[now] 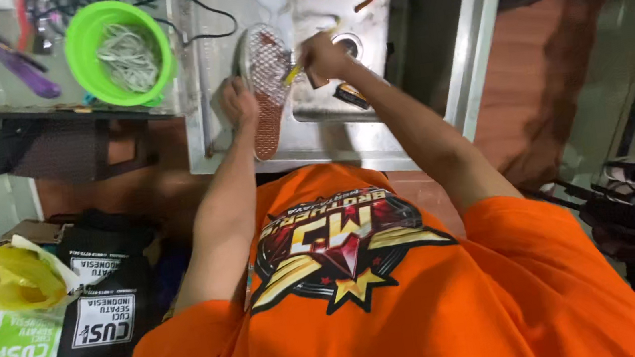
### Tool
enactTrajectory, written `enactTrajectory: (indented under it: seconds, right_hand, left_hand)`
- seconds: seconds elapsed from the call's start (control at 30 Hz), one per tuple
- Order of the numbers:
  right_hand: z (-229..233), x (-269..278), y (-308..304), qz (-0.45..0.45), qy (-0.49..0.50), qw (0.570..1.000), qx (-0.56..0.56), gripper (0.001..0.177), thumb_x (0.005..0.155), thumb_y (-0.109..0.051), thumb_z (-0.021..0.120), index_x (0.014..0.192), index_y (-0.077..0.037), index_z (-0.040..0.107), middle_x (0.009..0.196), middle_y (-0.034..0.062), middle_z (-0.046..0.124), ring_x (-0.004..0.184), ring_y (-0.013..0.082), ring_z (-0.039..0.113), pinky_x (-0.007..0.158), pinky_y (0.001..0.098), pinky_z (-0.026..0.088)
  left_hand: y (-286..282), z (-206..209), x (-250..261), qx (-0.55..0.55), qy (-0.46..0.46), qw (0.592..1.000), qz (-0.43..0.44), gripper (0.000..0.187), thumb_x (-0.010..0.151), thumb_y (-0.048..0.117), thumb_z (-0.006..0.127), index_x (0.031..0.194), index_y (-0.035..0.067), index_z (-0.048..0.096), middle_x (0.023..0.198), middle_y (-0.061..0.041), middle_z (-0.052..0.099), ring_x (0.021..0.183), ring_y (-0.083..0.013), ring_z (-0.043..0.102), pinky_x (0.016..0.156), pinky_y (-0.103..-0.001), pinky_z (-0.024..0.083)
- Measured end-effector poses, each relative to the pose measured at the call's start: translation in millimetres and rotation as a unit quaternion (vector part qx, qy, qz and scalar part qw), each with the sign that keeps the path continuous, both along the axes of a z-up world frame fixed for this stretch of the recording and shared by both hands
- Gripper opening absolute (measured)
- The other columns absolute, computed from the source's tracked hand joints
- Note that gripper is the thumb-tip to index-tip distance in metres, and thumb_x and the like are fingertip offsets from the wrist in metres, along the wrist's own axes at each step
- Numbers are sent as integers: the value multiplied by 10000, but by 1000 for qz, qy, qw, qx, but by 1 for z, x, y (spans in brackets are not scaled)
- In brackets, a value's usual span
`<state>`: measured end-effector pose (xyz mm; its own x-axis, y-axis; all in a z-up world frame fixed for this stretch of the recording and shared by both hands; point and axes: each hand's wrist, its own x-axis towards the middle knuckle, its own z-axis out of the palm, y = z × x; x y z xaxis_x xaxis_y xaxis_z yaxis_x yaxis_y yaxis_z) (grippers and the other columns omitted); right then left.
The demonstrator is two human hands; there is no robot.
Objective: The person cleans the sole of a shoe by hand using a small brush and soapy water in a sink.
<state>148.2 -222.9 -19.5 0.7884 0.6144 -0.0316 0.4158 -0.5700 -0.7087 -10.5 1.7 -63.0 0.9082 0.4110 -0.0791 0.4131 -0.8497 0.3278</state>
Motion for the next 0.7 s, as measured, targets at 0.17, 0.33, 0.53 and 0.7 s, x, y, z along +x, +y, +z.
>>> enactTrajectory:
  seconds: [0.17, 0.33, 0.53, 0.7]
  right_hand:
    - [60, -16, 21, 95, 66, 993, 16, 313, 771, 227, 597, 800, -58, 723, 698, 48, 705, 641, 179, 692, 614, 321, 601]
    - [38, -18, 26, 78, -13, 996, 40, 289, 722, 133, 642, 814, -112, 765, 775, 49, 780, 693, 210, 739, 819, 410, 525]
    - [35, 26, 29, -38, 17, 999, 31, 170, 745, -9, 673, 665, -125, 768, 661, 25, 770, 577, 115, 698, 576, 305, 536]
    - [31, 16, 82, 15, 40, 988, 147, 201, 821, 29, 745, 732, -151, 730, 721, 0, 742, 699, 115, 726, 723, 313, 626]
  left_hand:
    - [-1, 54, 8, -347, -85, 901, 247, 369, 1057, 367, 398, 942, 122, 649, 829, -7, 621, 667, -118, 521, 582, -281, 433]
    - [1, 58, 2, -331, -85, 908, 243, 343, 1020, 317, 413, 810, 85, 555, 785, -90, 582, 711, -221, 512, 660, -426, 363]
    - [-1, 58, 4, -375, -104, 888, 246, 332, 1033, 330, 448, 966, 111, 689, 801, -10, 642, 612, -104, 509, 514, -262, 422]
    - [-3, 75, 7, -367, -98, 894, 238, 348, 1021, 357, 458, 1005, 117, 710, 836, -23, 657, 657, -128, 525, 571, -304, 427]
